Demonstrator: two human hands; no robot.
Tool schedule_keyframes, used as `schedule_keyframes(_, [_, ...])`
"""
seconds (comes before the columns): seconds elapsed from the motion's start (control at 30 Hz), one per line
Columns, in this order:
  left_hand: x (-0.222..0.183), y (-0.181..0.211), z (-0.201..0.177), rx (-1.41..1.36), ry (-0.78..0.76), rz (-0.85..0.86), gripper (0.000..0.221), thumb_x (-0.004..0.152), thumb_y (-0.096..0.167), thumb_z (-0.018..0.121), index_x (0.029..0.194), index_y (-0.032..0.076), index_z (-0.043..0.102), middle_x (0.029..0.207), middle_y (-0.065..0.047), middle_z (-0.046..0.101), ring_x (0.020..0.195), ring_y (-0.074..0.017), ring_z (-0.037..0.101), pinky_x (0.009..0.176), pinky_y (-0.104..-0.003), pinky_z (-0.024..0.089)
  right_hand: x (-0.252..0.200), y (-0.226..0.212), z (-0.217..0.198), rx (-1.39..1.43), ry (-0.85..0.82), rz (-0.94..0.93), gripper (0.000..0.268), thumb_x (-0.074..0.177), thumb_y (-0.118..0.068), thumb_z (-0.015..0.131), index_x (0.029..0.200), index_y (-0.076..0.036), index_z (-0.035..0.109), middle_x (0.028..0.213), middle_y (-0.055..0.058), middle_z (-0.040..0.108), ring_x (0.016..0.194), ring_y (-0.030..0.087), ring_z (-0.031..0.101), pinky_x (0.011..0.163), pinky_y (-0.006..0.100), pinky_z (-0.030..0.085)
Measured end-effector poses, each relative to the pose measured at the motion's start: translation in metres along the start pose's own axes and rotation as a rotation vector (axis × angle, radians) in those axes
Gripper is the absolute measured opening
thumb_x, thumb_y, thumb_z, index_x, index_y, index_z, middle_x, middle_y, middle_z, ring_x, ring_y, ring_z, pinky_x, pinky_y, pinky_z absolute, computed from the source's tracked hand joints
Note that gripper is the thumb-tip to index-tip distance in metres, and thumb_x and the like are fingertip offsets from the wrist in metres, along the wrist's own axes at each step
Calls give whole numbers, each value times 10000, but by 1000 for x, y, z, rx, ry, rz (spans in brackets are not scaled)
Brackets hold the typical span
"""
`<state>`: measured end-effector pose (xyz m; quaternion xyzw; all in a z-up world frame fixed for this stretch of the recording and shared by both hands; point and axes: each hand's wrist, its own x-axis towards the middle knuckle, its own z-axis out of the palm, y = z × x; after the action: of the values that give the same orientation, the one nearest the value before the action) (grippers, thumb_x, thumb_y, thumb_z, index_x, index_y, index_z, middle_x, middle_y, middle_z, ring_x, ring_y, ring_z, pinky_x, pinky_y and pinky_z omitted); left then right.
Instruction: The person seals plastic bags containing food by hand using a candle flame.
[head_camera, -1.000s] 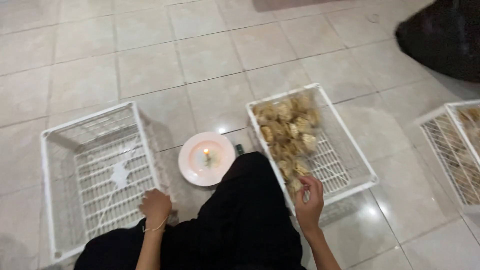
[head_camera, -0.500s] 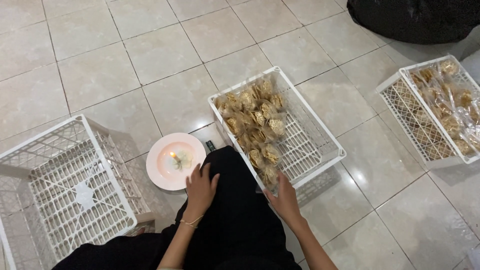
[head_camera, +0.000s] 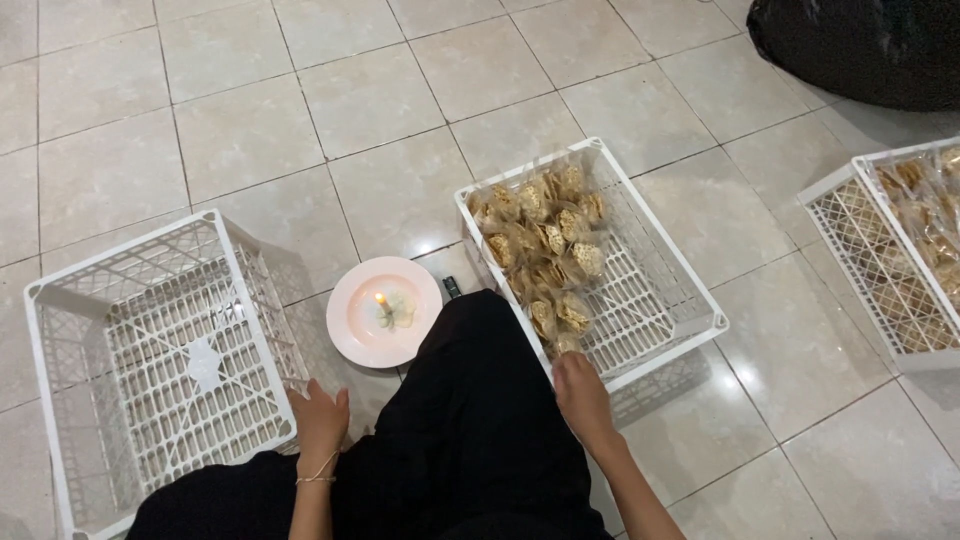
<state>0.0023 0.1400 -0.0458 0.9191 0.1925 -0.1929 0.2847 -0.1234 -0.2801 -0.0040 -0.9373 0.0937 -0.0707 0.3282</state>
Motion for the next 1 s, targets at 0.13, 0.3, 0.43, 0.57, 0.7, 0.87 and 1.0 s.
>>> schedule_keyframes(0.13, [17, -16, 14, 74, 52, 93, 751, 982, 456, 491, 1539, -5, 288, 1598, -388, 125, 1514, -494, 127, 1231, -541, 182, 3, -6, -14, 15, 48, 91, 160, 997, -93, 505, 913, -88, 641, 849, 54, 653, 801, 194, 618, 697, 336, 462])
schedule_keyframes(0.3, [-2, 19, 0, 176, 4, 114, 655, 986, 517, 444, 1504, 116, 433, 1537, -257, 396, 1400, -424, 421, 1123, -567, 370, 12, -31, -55, 124, 14, 294, 241, 1048, -200, 486, 1145, -146, 699, 803, 3, 710, 442, 56, 404, 389, 197, 338])
schedule_keyframes(0.43, [-79, 114, -54, -258, -162, 473, 515, 991, 301, 579, 1423, 26, 527, 1428, -232, 525, 1359, -400, 480, 1123, -549, 404, 31, -95, -98, 245, 178, 74, 127, 969, -69, 634, 1007, -89, 753, 857, 83, 785, 681, 176, 645, 606, 292, 512])
schedule_keyframes(0.57, [-118, 172, -78, -524, -303, 793, 593, 945, 247, 713, 1428, -34, 516, 1374, -308, 568, 1286, -529, 533, 1066, -614, 442, 55, -151, -121, 422, 84, -44, 120, 924, -38, 697, 977, -51, 804, 863, 152, 822, 897, 324, 789, 815, 441, 625])
schedule_keyframes(0.7, [-113, 193, -77, -673, -346, 898, 764, 875, 226, 799, 1490, -33, 426, 1413, -305, 541, 1329, -525, 492, 1085, -614, 411, 76, -190, -117, 581, -47, -115, 149, 947, -46, 658, 992, 3, 791, 886, 209, 817, 887, 335, 790, 820, 459, 620])
schedule_keyframes(0.87, [-84, 175, -57, -844, -317, 815, 377, 867, 188, 802, 1223, 96, 722, 1117, -104, 778, 1161, -242, 686, 1019, -426, 519, 94, -207, -73, 790, -138, -136, 136, 918, -54, 711, 1034, -5, 762, 875, 137, 797, 836, 155, 695, 825, 351, 585])
schedule_keyframes(1.0, [-85, 161, -61, -1005, -139, 681, 153, 988, 216, 692, 986, 116, 808, 514, -77, 667, 475, -127, 661, 544, -239, 565, 105, -207, -20, 969, -178, -55, 137, 942, -74, 701, 1035, 10, 755, 902, 186, 791, 860, 217, 751, 836, 380, 611])
